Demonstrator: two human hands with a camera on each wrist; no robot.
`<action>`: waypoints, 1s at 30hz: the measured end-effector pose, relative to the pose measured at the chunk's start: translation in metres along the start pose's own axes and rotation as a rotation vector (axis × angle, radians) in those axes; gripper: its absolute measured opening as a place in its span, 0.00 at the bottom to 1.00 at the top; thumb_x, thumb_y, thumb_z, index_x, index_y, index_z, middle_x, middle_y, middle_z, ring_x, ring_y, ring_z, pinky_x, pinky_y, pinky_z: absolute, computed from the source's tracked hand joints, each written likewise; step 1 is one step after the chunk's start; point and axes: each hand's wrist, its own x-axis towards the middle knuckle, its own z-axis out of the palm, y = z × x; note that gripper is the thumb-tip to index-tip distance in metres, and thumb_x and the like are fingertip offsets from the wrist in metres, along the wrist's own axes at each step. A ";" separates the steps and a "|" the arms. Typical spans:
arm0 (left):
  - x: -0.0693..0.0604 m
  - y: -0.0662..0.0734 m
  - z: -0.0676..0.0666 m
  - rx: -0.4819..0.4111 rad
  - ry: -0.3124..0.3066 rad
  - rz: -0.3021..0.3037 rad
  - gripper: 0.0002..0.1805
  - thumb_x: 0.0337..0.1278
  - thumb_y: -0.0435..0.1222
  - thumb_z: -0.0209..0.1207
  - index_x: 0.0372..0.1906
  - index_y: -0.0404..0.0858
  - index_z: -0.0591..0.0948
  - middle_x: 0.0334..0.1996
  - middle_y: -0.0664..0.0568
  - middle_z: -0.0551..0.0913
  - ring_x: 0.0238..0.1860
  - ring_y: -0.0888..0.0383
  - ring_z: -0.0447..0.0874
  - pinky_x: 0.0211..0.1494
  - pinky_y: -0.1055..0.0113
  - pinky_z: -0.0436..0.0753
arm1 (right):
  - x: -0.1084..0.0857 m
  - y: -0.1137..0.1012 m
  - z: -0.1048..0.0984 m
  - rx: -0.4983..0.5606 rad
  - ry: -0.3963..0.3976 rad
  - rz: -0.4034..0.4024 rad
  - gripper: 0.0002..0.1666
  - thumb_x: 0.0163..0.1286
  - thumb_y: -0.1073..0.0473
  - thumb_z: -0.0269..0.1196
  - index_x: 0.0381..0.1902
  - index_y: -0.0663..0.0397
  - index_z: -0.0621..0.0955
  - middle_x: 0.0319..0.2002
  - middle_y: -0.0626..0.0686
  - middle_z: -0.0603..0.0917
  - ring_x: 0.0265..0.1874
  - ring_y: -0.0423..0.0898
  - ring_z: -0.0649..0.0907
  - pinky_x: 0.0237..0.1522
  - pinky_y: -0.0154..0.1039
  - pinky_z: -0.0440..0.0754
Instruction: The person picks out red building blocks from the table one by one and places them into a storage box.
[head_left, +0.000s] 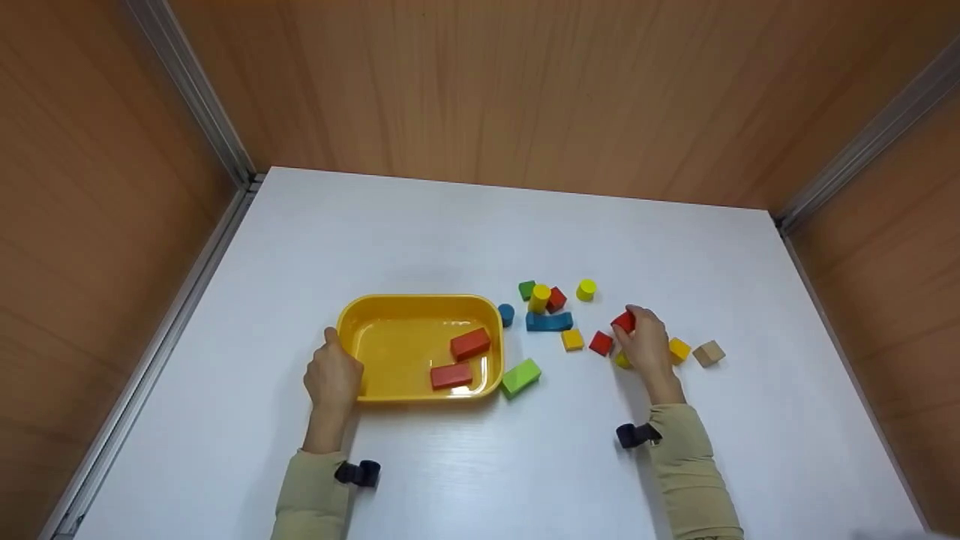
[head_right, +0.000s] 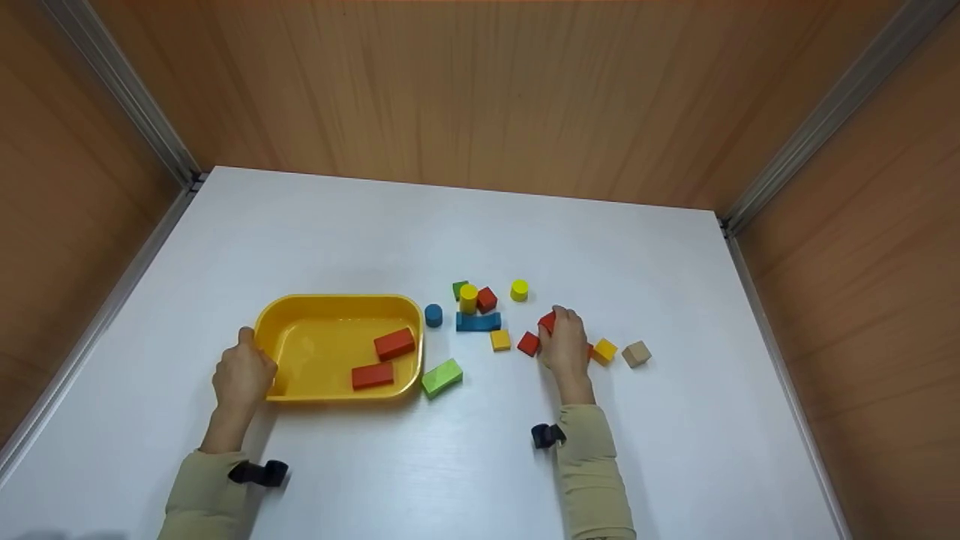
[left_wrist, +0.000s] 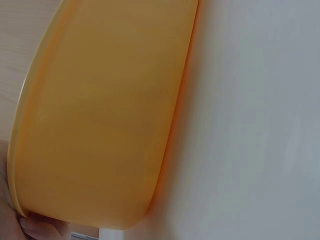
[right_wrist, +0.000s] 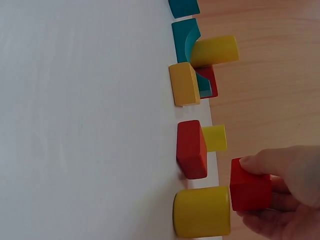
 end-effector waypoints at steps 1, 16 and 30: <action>0.000 0.000 0.000 -0.001 -0.002 -0.001 0.20 0.42 0.23 0.53 0.46 0.25 0.66 0.19 0.39 0.75 0.14 0.52 0.72 0.14 0.62 0.70 | -0.001 -0.002 0.000 0.002 0.009 -0.007 0.28 0.61 0.61 0.58 0.57 0.67 0.67 0.51 0.65 0.71 0.48 0.57 0.72 0.53 0.46 0.67; 0.000 -0.001 0.000 -0.001 0.005 -0.006 0.20 0.43 0.23 0.53 0.47 0.25 0.66 0.20 0.39 0.75 0.15 0.51 0.72 0.15 0.61 0.70 | -0.015 -0.035 0.001 0.024 0.027 -0.082 0.28 0.59 0.61 0.60 0.57 0.63 0.68 0.51 0.62 0.72 0.49 0.55 0.72 0.51 0.45 0.69; 0.000 0.002 0.000 -0.009 0.005 -0.010 0.17 0.44 0.22 0.51 0.44 0.25 0.66 0.21 0.39 0.76 0.15 0.52 0.73 0.15 0.63 0.70 | -0.023 -0.066 0.010 0.107 0.056 -0.194 0.27 0.58 0.60 0.61 0.55 0.62 0.70 0.48 0.60 0.75 0.46 0.52 0.74 0.48 0.42 0.72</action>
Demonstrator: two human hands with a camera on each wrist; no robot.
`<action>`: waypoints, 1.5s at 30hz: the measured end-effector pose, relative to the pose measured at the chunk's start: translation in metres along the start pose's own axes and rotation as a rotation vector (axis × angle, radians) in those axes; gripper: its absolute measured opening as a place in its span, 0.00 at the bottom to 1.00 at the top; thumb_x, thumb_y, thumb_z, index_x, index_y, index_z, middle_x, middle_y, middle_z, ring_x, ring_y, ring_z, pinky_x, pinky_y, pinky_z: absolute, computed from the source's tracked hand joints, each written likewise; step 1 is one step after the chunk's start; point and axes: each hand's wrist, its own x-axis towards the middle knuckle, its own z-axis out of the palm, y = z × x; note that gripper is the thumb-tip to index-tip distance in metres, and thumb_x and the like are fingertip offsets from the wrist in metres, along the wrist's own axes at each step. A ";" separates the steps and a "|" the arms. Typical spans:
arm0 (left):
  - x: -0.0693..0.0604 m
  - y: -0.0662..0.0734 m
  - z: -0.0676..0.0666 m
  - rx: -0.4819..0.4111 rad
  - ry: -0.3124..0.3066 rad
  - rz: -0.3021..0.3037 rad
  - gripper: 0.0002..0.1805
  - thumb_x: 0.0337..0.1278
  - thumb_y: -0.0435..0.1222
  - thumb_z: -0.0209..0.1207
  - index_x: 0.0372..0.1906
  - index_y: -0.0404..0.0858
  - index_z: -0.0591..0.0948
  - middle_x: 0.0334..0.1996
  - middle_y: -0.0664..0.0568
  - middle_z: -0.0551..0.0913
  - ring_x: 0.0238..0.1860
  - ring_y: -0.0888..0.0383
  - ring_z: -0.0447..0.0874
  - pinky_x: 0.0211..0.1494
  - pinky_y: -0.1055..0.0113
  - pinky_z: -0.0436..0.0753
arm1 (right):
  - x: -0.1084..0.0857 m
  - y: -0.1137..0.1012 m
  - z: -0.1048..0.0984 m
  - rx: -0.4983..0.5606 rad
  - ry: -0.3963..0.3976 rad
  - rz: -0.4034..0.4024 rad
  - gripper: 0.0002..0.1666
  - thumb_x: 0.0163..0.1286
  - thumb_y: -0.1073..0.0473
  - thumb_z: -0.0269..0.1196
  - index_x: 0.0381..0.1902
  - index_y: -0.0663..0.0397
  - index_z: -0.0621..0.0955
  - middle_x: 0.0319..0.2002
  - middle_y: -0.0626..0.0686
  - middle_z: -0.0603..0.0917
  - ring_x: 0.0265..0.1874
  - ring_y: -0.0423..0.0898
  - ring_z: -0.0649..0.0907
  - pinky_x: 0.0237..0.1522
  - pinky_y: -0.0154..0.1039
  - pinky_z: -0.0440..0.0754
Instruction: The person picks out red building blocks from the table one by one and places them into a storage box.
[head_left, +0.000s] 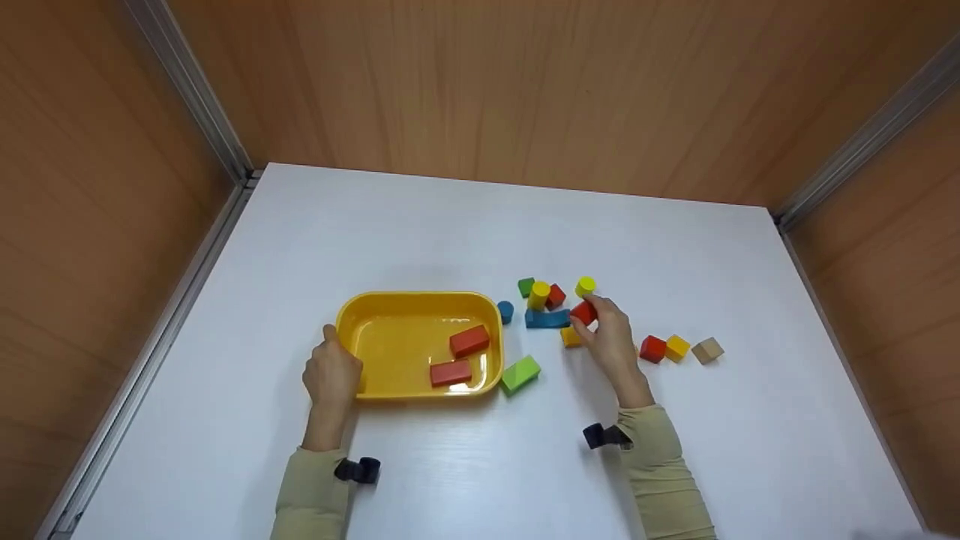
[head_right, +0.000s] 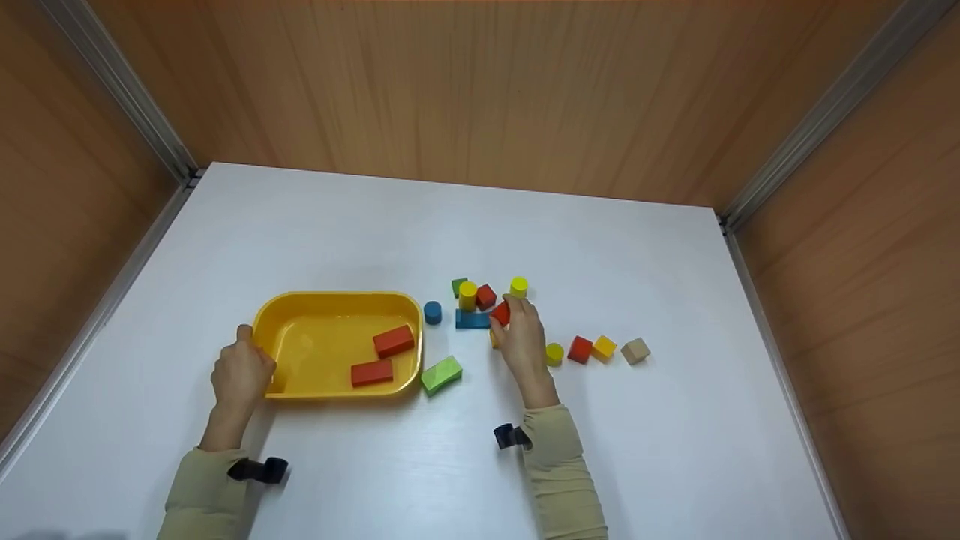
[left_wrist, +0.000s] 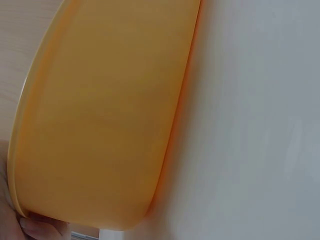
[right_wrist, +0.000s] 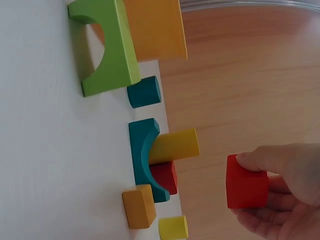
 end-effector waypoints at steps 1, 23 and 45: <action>0.000 0.000 0.000 0.002 -0.002 -0.002 0.17 0.45 0.23 0.51 0.44 0.25 0.66 0.21 0.39 0.76 0.15 0.51 0.73 0.15 0.62 0.70 | 0.000 -0.003 0.001 0.006 -0.004 -0.004 0.27 0.58 0.60 0.61 0.55 0.62 0.70 0.48 0.59 0.75 0.47 0.52 0.74 0.49 0.42 0.72; -0.002 0.003 0.000 0.003 0.014 0.014 0.18 0.43 0.22 0.52 0.44 0.25 0.66 0.22 0.36 0.77 0.16 0.49 0.75 0.15 0.60 0.72 | -0.002 -0.054 0.032 0.058 0.004 -0.168 0.24 0.54 0.62 0.64 0.50 0.63 0.74 0.45 0.58 0.77 0.43 0.51 0.76 0.46 0.40 0.73; 0.000 0.004 0.000 0.008 -0.052 -0.053 0.21 0.45 0.24 0.52 0.49 0.26 0.64 0.25 0.38 0.77 0.18 0.50 0.75 0.19 0.59 0.72 | -0.001 -0.095 0.066 0.107 -0.159 -0.149 0.26 0.58 0.57 0.61 0.55 0.57 0.71 0.49 0.53 0.74 0.46 0.45 0.74 0.47 0.34 0.72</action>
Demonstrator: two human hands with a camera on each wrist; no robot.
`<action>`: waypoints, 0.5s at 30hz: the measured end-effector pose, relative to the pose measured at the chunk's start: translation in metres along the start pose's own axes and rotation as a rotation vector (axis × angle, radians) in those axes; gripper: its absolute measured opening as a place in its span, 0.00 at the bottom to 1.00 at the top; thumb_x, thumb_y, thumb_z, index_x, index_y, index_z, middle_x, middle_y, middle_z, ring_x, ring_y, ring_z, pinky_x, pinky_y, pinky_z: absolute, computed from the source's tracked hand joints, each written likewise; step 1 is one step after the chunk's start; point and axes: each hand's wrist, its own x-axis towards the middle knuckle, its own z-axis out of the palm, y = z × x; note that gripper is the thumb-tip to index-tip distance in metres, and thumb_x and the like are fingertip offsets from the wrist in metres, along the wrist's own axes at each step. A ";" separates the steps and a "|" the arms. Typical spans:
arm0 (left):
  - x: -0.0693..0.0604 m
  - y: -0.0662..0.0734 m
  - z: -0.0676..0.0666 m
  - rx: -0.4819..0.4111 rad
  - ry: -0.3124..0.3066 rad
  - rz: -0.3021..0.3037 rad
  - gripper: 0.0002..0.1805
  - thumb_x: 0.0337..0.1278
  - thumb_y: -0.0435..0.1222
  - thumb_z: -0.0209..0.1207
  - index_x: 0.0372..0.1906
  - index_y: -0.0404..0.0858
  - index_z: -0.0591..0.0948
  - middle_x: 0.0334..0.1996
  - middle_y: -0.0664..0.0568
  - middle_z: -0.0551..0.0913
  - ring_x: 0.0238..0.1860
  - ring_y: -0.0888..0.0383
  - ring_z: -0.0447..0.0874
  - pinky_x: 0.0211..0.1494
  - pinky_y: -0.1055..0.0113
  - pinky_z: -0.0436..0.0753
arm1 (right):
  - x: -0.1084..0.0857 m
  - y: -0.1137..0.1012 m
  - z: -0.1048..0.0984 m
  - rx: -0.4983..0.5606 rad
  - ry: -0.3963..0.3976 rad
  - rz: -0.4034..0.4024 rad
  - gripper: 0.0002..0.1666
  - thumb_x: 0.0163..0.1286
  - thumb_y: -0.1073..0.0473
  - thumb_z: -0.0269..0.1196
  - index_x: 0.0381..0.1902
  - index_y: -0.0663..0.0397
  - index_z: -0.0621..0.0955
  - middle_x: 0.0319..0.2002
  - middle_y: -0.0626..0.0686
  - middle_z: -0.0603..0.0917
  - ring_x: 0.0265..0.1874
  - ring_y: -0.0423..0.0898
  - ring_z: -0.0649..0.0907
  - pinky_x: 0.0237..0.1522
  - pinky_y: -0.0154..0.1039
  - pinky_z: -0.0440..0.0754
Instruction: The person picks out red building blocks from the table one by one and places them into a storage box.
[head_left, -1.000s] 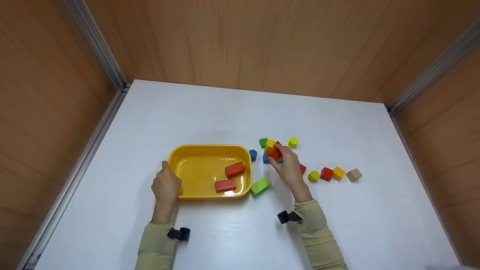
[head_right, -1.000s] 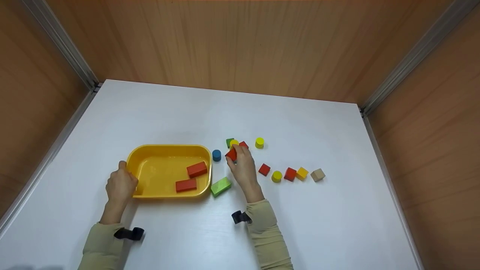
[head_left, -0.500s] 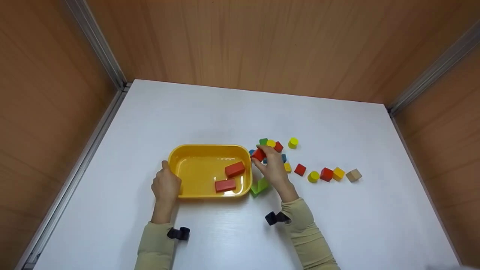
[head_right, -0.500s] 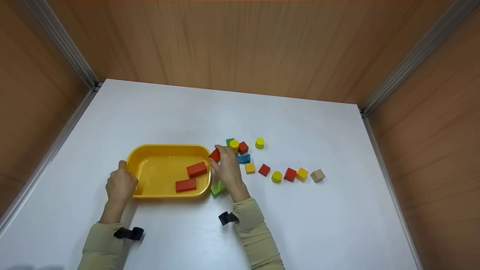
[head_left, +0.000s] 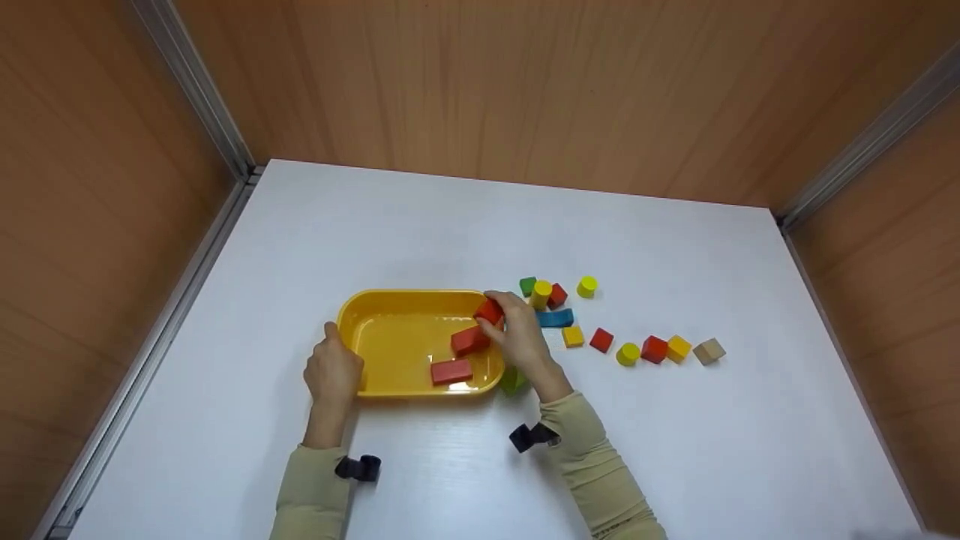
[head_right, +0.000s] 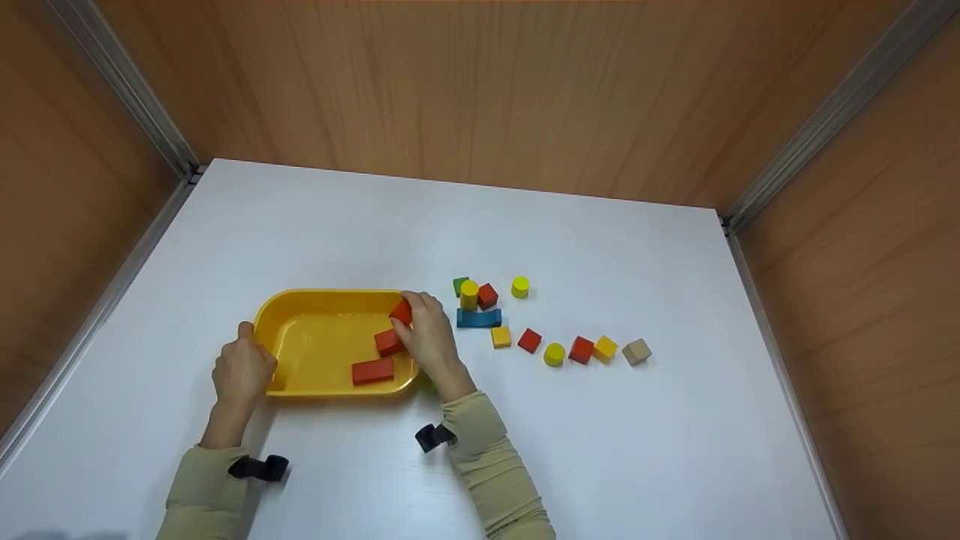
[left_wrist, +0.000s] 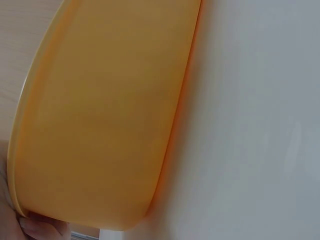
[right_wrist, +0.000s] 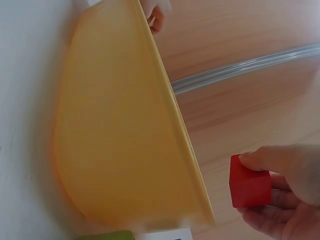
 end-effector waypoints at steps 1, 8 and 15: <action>0.000 0.000 0.000 0.000 0.001 0.001 0.21 0.45 0.24 0.52 0.49 0.26 0.64 0.25 0.37 0.77 0.18 0.49 0.75 0.19 0.59 0.72 | 0.001 -0.001 0.002 0.002 -0.008 0.003 0.26 0.58 0.57 0.61 0.55 0.57 0.71 0.49 0.53 0.74 0.46 0.45 0.74 0.47 0.35 0.72; -0.002 -0.002 0.001 -0.013 0.052 0.048 0.18 0.44 0.23 0.52 0.45 0.26 0.66 0.21 0.39 0.76 0.15 0.51 0.73 0.15 0.61 0.71 | 0.007 -0.010 0.016 0.004 -0.071 -0.031 0.26 0.59 0.57 0.60 0.56 0.57 0.70 0.49 0.53 0.74 0.46 0.45 0.74 0.47 0.35 0.72; -0.002 -0.001 0.000 -0.021 0.043 0.048 0.18 0.45 0.23 0.51 0.46 0.25 0.65 0.22 0.38 0.76 0.15 0.51 0.73 0.16 0.61 0.71 | 0.014 -0.018 0.027 -0.030 -0.110 -0.081 0.27 0.59 0.58 0.60 0.56 0.57 0.70 0.50 0.53 0.74 0.47 0.45 0.73 0.50 0.35 0.70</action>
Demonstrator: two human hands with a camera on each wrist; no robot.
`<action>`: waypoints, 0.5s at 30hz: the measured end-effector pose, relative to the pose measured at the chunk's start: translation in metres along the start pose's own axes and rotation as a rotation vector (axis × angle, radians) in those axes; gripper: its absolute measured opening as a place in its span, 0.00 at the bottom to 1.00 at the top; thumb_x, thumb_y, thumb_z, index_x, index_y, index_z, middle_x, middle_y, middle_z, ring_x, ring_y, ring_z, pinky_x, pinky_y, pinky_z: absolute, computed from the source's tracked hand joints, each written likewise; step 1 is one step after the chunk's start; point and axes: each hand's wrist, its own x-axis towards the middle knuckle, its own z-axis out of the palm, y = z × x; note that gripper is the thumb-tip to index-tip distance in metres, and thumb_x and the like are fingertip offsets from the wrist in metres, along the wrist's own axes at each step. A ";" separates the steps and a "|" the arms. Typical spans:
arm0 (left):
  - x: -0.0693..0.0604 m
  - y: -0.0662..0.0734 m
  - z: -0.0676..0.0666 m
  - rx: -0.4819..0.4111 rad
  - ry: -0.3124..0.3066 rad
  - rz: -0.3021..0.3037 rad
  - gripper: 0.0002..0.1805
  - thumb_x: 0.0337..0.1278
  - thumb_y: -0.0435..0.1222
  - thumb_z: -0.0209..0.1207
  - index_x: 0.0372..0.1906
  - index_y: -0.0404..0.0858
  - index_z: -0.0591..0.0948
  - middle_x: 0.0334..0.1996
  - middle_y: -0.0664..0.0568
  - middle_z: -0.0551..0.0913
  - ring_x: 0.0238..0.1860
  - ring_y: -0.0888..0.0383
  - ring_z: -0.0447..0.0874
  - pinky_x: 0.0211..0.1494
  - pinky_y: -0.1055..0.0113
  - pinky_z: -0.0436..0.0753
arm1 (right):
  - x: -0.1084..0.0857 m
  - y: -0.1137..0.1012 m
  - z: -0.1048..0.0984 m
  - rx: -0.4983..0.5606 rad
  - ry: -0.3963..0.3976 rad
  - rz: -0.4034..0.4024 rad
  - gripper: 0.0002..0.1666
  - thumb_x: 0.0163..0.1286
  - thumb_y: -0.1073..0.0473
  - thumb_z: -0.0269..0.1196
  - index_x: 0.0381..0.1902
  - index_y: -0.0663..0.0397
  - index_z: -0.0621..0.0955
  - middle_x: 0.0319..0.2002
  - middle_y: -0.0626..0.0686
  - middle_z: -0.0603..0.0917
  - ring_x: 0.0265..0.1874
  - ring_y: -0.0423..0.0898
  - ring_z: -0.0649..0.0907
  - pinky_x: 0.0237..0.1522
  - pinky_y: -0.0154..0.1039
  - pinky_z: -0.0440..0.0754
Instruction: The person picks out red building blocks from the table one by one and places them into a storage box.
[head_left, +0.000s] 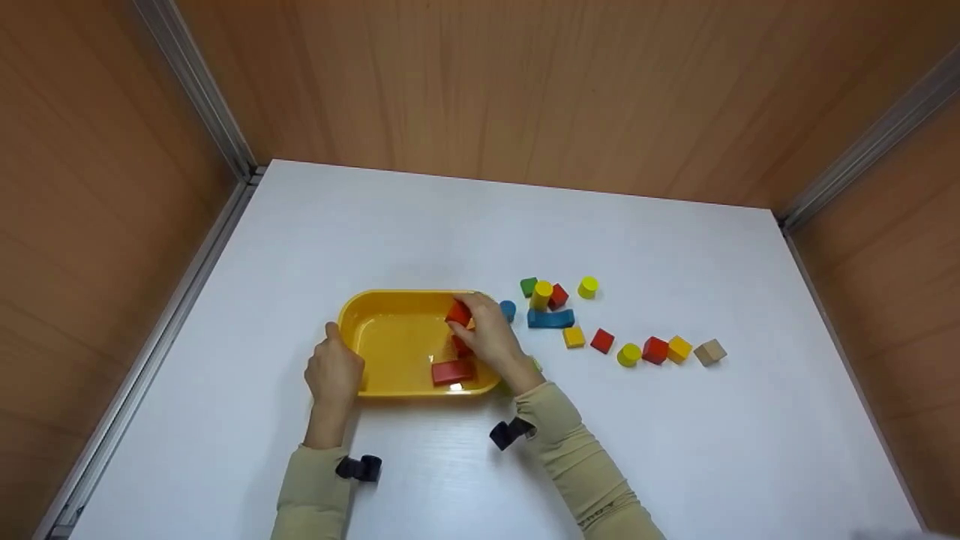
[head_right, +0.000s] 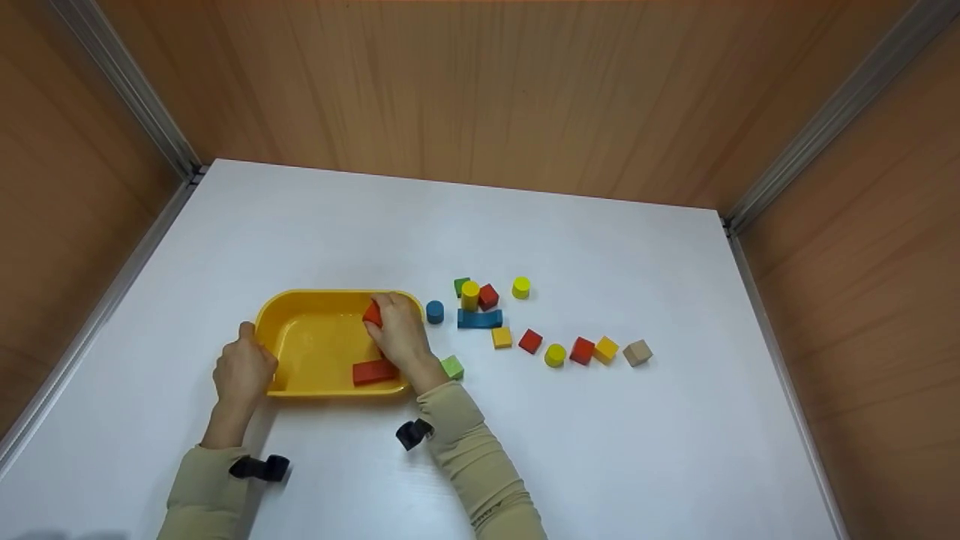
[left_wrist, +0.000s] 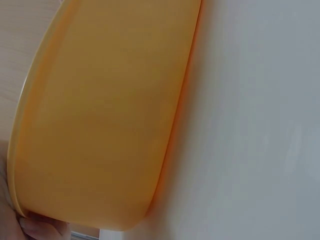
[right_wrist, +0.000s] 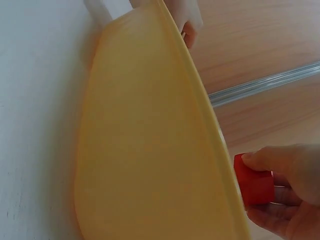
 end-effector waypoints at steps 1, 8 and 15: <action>0.000 0.000 0.000 0.003 0.000 -0.001 0.19 0.45 0.23 0.51 0.46 0.25 0.65 0.22 0.39 0.76 0.16 0.51 0.73 0.16 0.61 0.71 | 0.001 0.000 0.001 -0.017 0.000 -0.008 0.27 0.59 0.57 0.61 0.56 0.57 0.70 0.50 0.52 0.74 0.47 0.45 0.72 0.51 0.36 0.69; 0.001 0.000 0.000 0.011 -0.005 -0.009 0.20 0.45 0.23 0.52 0.48 0.25 0.65 0.23 0.38 0.76 0.17 0.50 0.74 0.18 0.60 0.71 | 0.009 -0.003 0.013 -0.064 -0.044 -0.005 0.27 0.57 0.59 0.62 0.55 0.57 0.71 0.50 0.53 0.74 0.46 0.45 0.73 0.50 0.35 0.70; 0.000 0.000 0.001 0.003 0.000 -0.012 0.20 0.44 0.23 0.52 0.46 0.26 0.65 0.23 0.38 0.77 0.17 0.49 0.75 0.18 0.58 0.72 | 0.016 -0.002 0.024 -0.077 -0.114 0.040 0.28 0.57 0.60 0.62 0.56 0.56 0.71 0.51 0.52 0.74 0.46 0.45 0.72 0.51 0.35 0.69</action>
